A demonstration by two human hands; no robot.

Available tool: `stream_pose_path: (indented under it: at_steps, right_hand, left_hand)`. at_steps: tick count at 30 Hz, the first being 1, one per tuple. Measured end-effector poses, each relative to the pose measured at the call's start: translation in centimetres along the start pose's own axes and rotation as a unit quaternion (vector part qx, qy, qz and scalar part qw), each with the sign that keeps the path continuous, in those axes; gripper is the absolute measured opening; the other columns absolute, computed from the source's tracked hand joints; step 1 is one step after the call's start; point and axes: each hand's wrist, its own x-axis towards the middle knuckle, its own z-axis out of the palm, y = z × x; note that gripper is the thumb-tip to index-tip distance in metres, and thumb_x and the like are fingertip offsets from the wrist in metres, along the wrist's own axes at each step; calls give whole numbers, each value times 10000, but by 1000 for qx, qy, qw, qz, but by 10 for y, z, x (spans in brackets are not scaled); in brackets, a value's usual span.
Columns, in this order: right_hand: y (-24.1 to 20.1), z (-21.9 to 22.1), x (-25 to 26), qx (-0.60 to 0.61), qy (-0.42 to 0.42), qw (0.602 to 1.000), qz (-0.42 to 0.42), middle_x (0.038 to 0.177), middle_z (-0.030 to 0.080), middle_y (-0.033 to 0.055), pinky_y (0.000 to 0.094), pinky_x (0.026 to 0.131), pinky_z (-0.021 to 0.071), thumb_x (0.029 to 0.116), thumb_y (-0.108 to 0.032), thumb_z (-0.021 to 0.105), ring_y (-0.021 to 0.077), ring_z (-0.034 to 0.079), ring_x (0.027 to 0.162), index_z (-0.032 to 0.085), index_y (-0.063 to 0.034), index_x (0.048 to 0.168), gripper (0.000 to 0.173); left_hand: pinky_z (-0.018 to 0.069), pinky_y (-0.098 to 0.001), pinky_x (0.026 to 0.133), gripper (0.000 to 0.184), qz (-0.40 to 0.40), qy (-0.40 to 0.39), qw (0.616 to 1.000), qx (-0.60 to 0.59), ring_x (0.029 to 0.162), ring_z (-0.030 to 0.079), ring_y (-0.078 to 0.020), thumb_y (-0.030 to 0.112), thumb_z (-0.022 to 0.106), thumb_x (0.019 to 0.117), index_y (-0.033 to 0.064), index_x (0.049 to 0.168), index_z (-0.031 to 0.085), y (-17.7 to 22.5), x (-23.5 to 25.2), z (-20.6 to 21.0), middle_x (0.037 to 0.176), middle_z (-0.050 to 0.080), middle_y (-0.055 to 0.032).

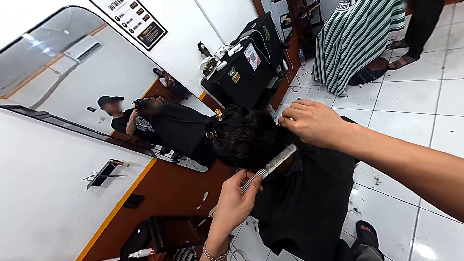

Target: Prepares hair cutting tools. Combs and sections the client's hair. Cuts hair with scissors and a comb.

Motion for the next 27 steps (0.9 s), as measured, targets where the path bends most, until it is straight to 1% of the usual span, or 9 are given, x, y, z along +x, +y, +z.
stream_pose_path:
  at_steps: [4, 9, 11, 13, 14, 16, 18, 21, 27]
  right_hand:
    - [-7, -5, 1, -18, 24, 999, -15, 939, 696, 175, 473, 859, 562, 942, 42, 543, 359, 705, 889, 693, 9, 1010, 168]
    - [-18, -15, -6, -45, 36, 996, -68, 839, 658, 160, 480, 831, 548, 1000, 35, 464, 337, 672, 792, 665, 21, 941, 210]
    - [-11, -17, -13, -45, 10, 995, -94, 810, 634, 154, 514, 861, 554, 977, 69, 470, 339, 666, 770, 650, 19, 924, 194]
    - [4, -18, -20, -44, -17, 995, -91, 854, 647, 174, 553, 909, 547, 943, 90, 510, 368, 685, 829, 647, 19, 955, 155]
    - [13, -20, -22, -43, -35, 995, -77, 899, 652, 189, 577, 971, 523, 916, 85, 559, 389, 689, 890, 642, 18, 985, 127]
    - [33, -26, -22, -45, -60, 996, -58, 962, 656, 210, 606, 1071, 451, 783, 18, 712, 421, 677, 962, 637, 23, 1012, 240]
    - [46, -32, -18, -59, -68, 995, -47, 993, 645, 213, 608, 1120, 402, 728, -106, 781, 425, 664, 999, 613, 21, 1018, 359]
    - [49, -38, -4, -68, -58, 995, -50, 1033, 638, 218, 609, 1140, 378, 714, -200, 796, 428, 655, 1040, 598, 22, 1028, 433]
    - [26, -39, 23, -83, -46, 991, -91, 1010, 641, 179, 602, 1121, 389, 701, -174, 787, 402, 651, 1006, 621, 7, 1012, 397]
  left_hand:
    - [510, -131, 550, 167, -1, 60, 998, 19, 622, 632, 40, 225, 589, 1000, 93, 951, 680, 1, 3, 0, 770, 716, 83]
    - [505, -134, 521, 118, 28, 118, 993, 3, 612, 636, 25, 154, 579, 974, 108, 894, 652, 11, 8, -13, 768, 718, 70]
    - [481, -132, 488, 118, 30, 126, 992, -2, 576, 611, 29, 158, 585, 978, 106, 894, 651, 15, 10, -17, 760, 711, 75]
    - [459, -132, 458, 143, 34, 131, 991, -1, 542, 583, 29, 184, 594, 995, 108, 890, 656, 19, 13, -20, 751, 701, 76]
    - [460, -130, 457, 149, 38, 131, 991, 2, 544, 583, 30, 190, 596, 999, 105, 895, 662, 21, 14, -21, 750, 700, 75]
    - [479, -122, 489, 151, 47, 128, 991, 10, 578, 605, 34, 196, 593, 1003, 103, 911, 670, 24, 15, -23, 758, 705, 74]
    - [490, -112, 517, 148, 52, 125, 991, 17, 607, 619, 42, 196, 592, 1000, 103, 921, 675, 26, 16, -24, 763, 708, 76]
    - [473, -105, 511, 160, 53, 124, 991, 27, 595, 604, 53, 211, 592, 1005, 108, 915, 675, 27, 16, -24, 752, 701, 85]
    - [474, -114, 504, 163, 49, 121, 991, 31, 592, 607, 47, 223, 592, 1008, 111, 917, 670, 27, 17, -23, 759, 705, 83]
